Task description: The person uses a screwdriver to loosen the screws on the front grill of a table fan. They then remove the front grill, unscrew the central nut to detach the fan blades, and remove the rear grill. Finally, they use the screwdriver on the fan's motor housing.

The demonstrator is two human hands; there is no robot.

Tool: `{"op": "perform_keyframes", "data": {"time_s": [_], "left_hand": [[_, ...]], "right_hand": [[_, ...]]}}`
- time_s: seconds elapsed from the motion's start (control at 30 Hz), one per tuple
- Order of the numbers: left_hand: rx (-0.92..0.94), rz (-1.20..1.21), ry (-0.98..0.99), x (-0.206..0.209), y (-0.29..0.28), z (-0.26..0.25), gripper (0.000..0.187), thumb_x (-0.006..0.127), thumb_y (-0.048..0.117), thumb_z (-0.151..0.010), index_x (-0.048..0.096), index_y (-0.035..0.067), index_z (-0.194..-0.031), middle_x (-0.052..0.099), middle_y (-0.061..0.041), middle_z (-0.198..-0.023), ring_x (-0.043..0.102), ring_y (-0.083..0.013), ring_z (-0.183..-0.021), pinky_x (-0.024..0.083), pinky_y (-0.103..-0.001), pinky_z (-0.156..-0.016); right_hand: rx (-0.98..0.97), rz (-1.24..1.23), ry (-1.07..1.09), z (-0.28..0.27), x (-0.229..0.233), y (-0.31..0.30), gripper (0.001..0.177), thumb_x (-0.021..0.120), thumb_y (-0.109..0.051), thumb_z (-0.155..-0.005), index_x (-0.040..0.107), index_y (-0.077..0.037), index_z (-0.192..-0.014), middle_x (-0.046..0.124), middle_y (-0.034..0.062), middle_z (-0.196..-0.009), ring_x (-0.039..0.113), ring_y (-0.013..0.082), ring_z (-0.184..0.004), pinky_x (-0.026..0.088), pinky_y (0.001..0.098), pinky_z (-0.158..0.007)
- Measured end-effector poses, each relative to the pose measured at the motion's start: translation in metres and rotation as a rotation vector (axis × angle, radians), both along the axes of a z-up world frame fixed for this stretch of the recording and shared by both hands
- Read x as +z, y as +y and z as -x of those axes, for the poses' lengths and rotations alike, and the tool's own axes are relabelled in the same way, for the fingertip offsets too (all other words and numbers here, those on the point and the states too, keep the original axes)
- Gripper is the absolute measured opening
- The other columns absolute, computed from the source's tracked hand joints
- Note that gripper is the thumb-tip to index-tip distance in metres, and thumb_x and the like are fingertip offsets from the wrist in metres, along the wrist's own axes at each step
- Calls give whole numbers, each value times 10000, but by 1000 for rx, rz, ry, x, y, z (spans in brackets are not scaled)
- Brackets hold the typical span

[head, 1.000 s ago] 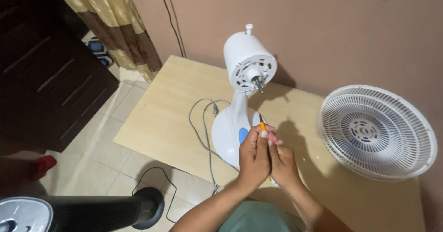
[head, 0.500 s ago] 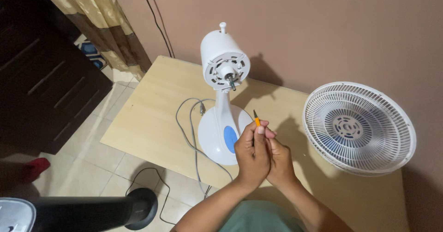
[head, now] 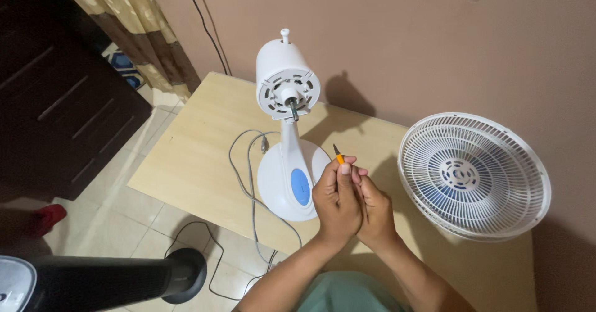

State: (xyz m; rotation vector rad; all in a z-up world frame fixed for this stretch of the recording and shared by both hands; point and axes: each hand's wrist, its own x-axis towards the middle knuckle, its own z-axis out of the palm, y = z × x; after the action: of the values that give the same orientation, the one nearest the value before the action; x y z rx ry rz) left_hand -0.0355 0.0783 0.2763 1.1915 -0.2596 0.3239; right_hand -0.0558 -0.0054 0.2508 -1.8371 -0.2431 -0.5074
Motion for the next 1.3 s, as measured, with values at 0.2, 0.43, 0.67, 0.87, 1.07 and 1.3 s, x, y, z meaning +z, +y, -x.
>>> {"op": "perform_keyframes", "data": {"time_s": [0.2,0.43,0.67,0.87,1.07,1.3], "left_hand": [[102,-35,-58,-5,-5,2,219,499,122,-1110,638,-46,-1121,645,-39,-827,628,-100,-796,571,-280,-811],[7,85,64,-13,-6,-12,292,481,208,-1139,622,-48,-1142,617,-40,-851,634,-112,-810,545,-262,-748],[-528,44,271,18,35,-27,369,431,271,-1077,601,31,-1301,720,-72,-1086,654,-72,-750,539,-220,-586],[-522,29,337,17,40,-23,295,547,178,-1074,640,-48,-1237,761,-130,-1032,623,-90,-574,511,-228,-476],[-219,-8,142,11,34,-9,262,581,134,-1067,670,-67,-1210,762,-124,-985,715,-110,-832,562,-244,-662],[-44,38,-10,0,16,-7,260,526,156,-1127,645,-51,-1229,685,-67,-913,658,-119,-840,576,-272,-874]], "right_hand": [[-20,45,124,-3,-3,-7,329,590,-139,-1009,632,29,-1289,784,125,-978,736,127,-904,570,263,-779],[149,49,-50,-13,-5,-15,328,487,-62,-1074,542,45,-1380,709,160,-1136,649,192,-1031,505,314,-878],[345,-410,464,-14,-18,-33,335,417,-346,-1106,585,-64,-1041,577,33,-766,544,88,-575,453,238,-526],[594,-603,663,-14,-16,-45,366,459,-363,-1085,613,-35,-1035,600,50,-785,567,120,-596,484,263,-546],[138,28,287,-7,0,-15,328,439,-257,-1060,632,-8,-1149,597,73,-664,534,114,-554,453,256,-533],[170,20,143,-17,-6,-5,299,458,-156,-1111,661,60,-1152,754,136,-958,698,181,-894,550,313,-810]]}}
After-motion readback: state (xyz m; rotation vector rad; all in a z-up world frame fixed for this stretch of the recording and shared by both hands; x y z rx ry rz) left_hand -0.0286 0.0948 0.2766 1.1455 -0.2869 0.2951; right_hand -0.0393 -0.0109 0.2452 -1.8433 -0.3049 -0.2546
